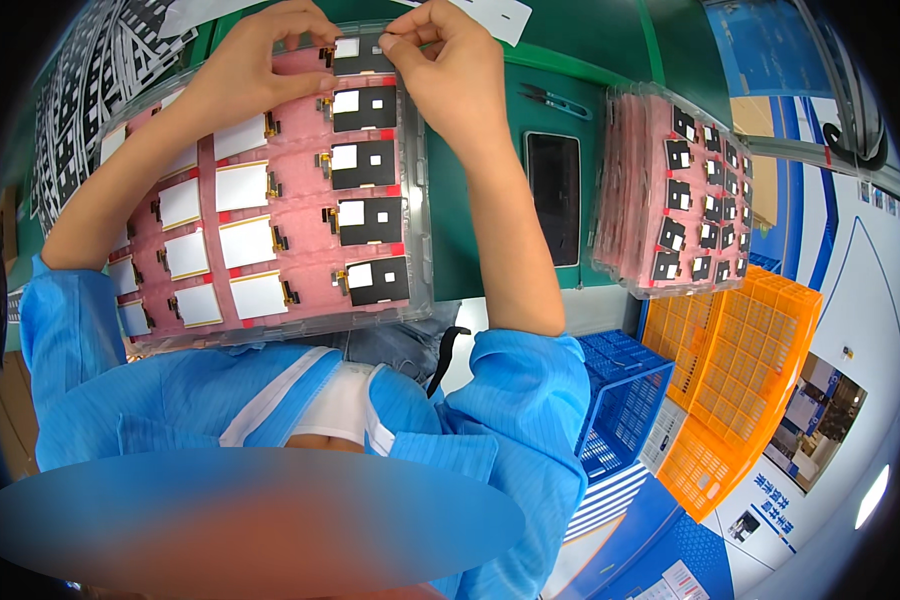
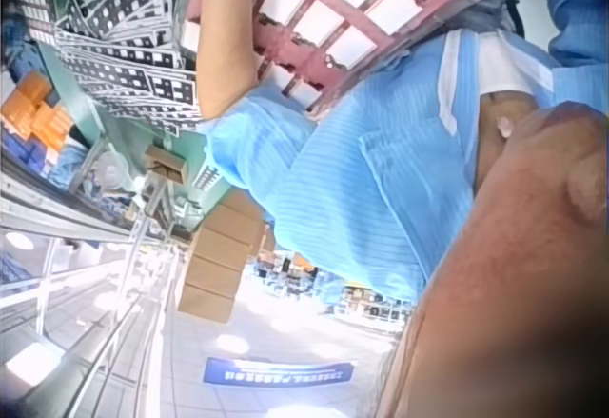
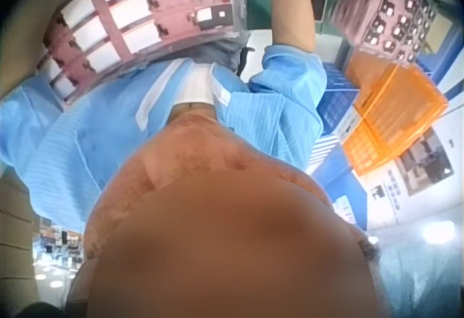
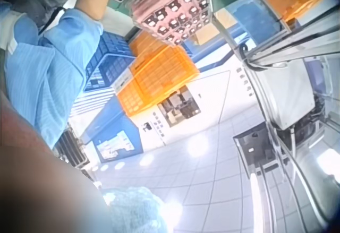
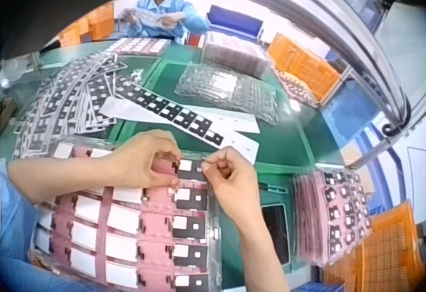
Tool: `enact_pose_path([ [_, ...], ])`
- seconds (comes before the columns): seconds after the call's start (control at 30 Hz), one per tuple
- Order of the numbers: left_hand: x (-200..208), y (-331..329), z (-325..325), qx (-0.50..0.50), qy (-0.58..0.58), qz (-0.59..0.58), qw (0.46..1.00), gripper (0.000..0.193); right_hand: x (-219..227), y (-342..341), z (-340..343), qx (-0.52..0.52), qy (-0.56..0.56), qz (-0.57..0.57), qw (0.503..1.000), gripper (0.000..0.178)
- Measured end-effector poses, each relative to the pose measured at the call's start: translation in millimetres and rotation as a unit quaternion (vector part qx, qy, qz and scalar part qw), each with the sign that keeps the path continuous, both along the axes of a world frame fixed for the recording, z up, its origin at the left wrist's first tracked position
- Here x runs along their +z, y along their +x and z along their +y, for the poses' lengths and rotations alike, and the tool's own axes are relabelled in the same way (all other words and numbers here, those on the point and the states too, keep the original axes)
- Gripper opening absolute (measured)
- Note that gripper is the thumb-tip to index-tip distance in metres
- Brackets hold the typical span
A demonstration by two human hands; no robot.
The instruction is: The recorder is peeling small black components from a strip and adhering them onto larger electronic units arranged in a tray.
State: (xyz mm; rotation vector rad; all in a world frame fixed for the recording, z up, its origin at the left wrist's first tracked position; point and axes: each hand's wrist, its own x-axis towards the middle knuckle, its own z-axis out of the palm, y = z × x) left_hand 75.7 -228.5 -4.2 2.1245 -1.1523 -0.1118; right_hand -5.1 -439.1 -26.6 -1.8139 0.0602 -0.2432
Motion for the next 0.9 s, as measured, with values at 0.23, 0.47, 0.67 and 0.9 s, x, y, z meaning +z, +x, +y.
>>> enact_pose_path([
  [0.23, 0, 0, 0, -0.001, 0.000, 0.001, 1.000, 0.035, 2, -4, 4, -0.030, -0.074, -0.025, 0.997, 0.006],
  [0.47, -2, 1, -1, -0.001, -0.007, -0.008, 1.000, 0.035, -7, -6, -1, -0.045, -0.141, -0.064, 0.987, 0.012],
  [0.67, -4, 1, 0, 0.003, -0.014, 0.001, 1.000, 0.034, -5, -9, 10, -0.076, -0.178, -0.091, 0.977, 0.016],
  [0.9, 5, -7, -4, 0.020, -0.021, 0.027, 0.999, 0.033, 9, -15, 14, -0.131, -0.297, -0.157, 0.933, 0.026],
])
